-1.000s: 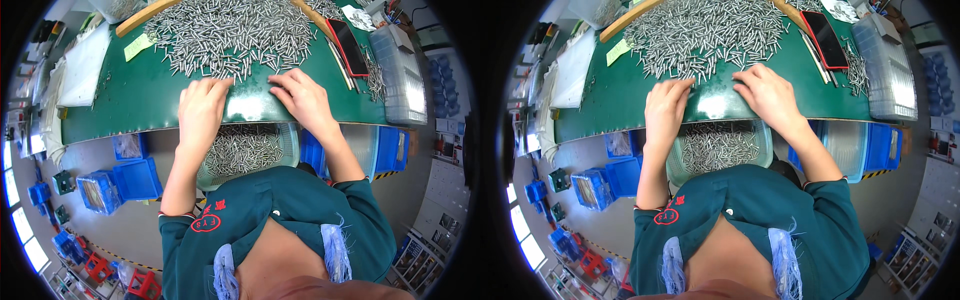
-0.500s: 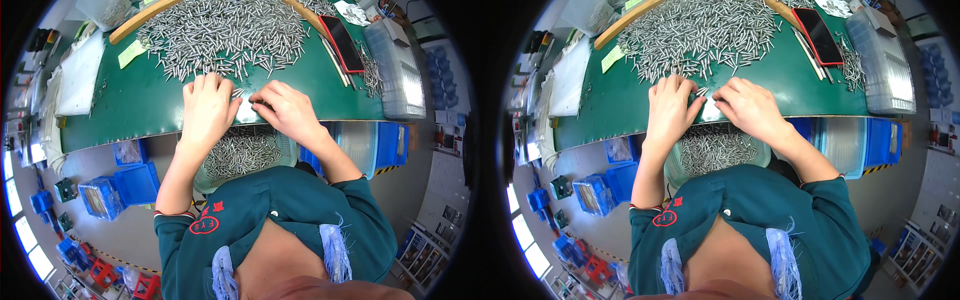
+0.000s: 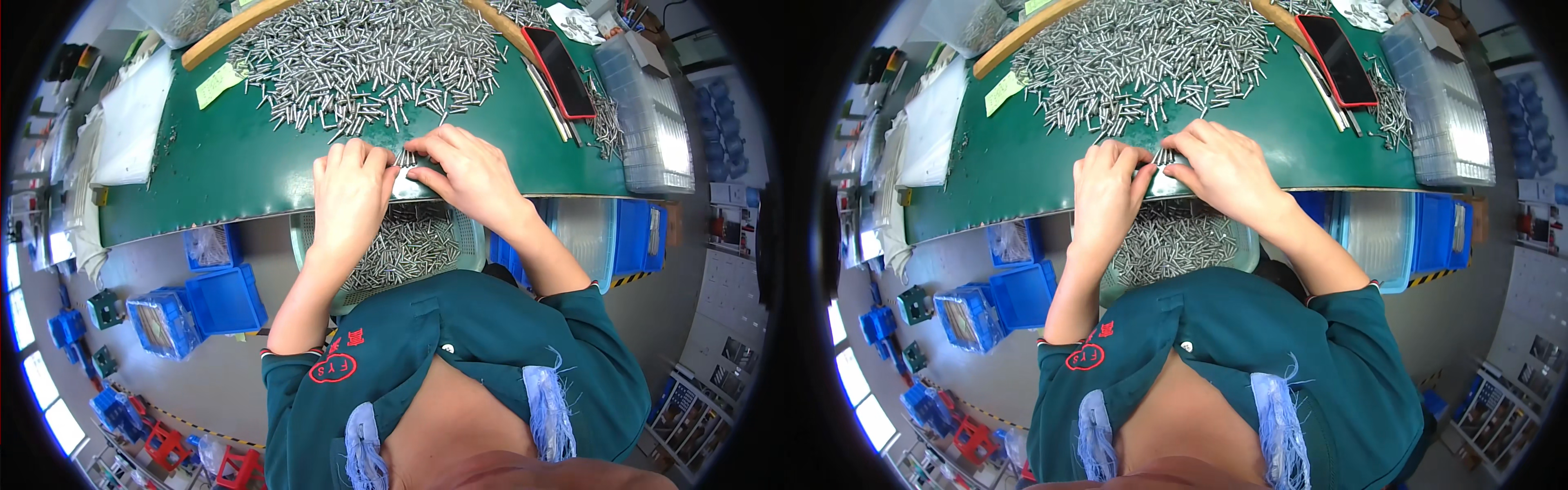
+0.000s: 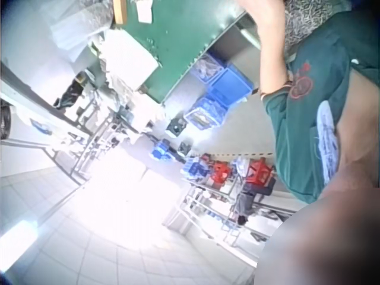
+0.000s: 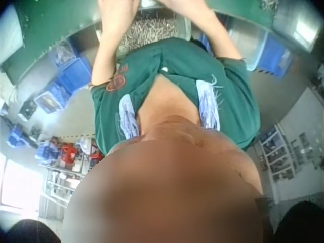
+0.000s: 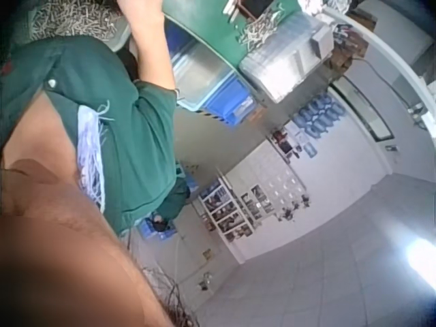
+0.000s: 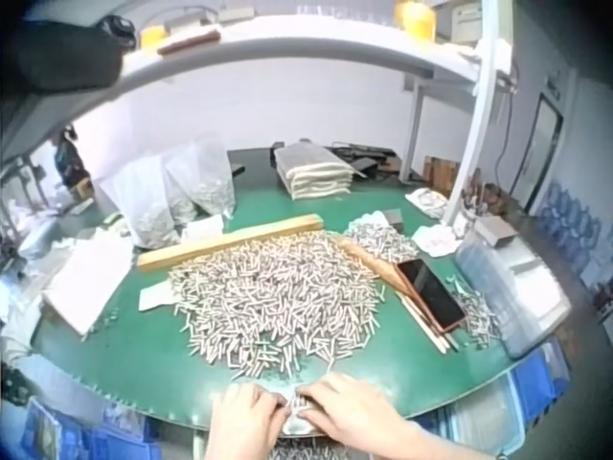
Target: Sorting and inspecting small metal pins at a manufacturing workbench.
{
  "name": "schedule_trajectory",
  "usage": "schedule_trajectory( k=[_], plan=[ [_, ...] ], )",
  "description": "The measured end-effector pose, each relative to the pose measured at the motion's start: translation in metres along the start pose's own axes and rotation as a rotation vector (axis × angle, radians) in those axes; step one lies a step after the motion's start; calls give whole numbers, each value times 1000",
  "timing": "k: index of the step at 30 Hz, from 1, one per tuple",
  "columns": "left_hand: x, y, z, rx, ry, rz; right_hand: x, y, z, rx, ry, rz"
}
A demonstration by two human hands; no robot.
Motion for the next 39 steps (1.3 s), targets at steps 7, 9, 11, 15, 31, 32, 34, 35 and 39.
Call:
schedule_trajectory(
  k=[7, 9, 11, 15, 31, 32, 34, 35, 39],
  plan=[
    [1, -6, -6, -1, -69, -21, 1, 4, -3, -42, -33, -57],
    [0, -12, -12, 6, -118, -37, 2, 6, 1, -42, -45, -76],
    [0, -19, -16, 79, -315, -82, 1, 4, 3, -41, -60, -89],
    [6, -46, -13, 524, -989, -425, -1, 2, 2, -23, -83, -100],
    [-2, -46, 28, 1008, -1534, -879, 23, -29, -8, 104, 198, 0],
    [-4, -46, 28, 979, -1481, -886, 23, -30, -7, 78, 208, 15],
    [-5, -51, 31, 937, -1431, -850, 24, -31, -8, 71, 207, 6],
    [-5, -53, 32, 897, -1381, -814, 25, -31, -8, 64, 206, -1],
    [-11, -54, 20, 837, -1313, -716, 28, -29, -15, 82, 430, 154]
  ],
)
Point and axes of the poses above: each hand's wrist, its own y-axis towards the middle knuckle, its own z-axis out of the palm, x = y × z, the point moved 1 cm from there along y, towards the middle knuckle, and after that the axes turned 14 degrees about -z, right-handed, at the moved point
